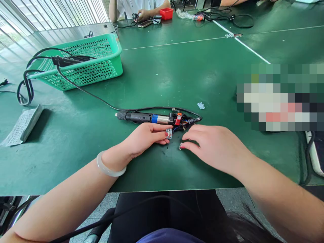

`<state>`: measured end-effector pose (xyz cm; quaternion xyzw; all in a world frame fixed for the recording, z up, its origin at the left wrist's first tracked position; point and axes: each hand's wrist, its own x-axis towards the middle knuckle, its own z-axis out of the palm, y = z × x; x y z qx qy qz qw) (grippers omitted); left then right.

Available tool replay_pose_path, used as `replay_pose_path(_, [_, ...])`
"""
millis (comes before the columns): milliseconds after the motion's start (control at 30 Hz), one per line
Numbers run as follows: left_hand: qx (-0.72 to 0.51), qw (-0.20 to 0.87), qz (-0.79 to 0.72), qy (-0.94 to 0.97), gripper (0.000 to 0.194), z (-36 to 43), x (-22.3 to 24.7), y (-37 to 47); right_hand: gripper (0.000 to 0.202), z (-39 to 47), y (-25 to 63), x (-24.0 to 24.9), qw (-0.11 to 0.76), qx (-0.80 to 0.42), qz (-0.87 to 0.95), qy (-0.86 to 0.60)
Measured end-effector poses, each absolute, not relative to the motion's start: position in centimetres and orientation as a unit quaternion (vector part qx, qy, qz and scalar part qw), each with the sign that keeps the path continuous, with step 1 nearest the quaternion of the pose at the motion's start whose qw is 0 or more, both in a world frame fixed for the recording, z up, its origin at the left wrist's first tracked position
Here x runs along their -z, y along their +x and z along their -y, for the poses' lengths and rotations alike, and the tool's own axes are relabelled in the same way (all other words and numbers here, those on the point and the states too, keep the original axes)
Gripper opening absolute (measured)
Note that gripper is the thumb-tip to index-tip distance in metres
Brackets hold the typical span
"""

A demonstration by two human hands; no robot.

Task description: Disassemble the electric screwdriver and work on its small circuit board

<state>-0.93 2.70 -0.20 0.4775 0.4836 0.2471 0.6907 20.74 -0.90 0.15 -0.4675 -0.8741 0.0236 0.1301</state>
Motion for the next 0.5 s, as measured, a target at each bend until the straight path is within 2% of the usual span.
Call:
replay_pose_path(100, [-0.243,0.691,-0.485,0.478,0.043,-2.7,0.4,-1.0,0.011,3.3,19.5,0.4,0.194,-0.019,0.812,-0.551])
replay_pose_path(200, [-0.24,0.691,-0.483,0.481,0.042,-2.7,0.5,-1.1,0.02,4.9,17.8,1.5,0.228,0.009,0.753,-0.617])
replay_pose_path(267, [-0.24,0.69,-0.484,0.481,0.041,-2.6,0.6,-1.0,0.019,5.5,16.7,2.2,0.236,0.019,0.731,-0.64])
replay_pose_path(367, [-0.243,0.688,-0.486,0.48,0.041,-2.6,0.5,-1.0,0.013,5.8,16.0,2.8,0.241,0.012,0.723,-0.647])
replay_pose_path(500, [-0.245,0.688,-0.489,0.477,0.042,-2.6,0.4,-1.0,0.021,5.7,16.9,3.0,0.265,-0.043,0.733,-0.626])
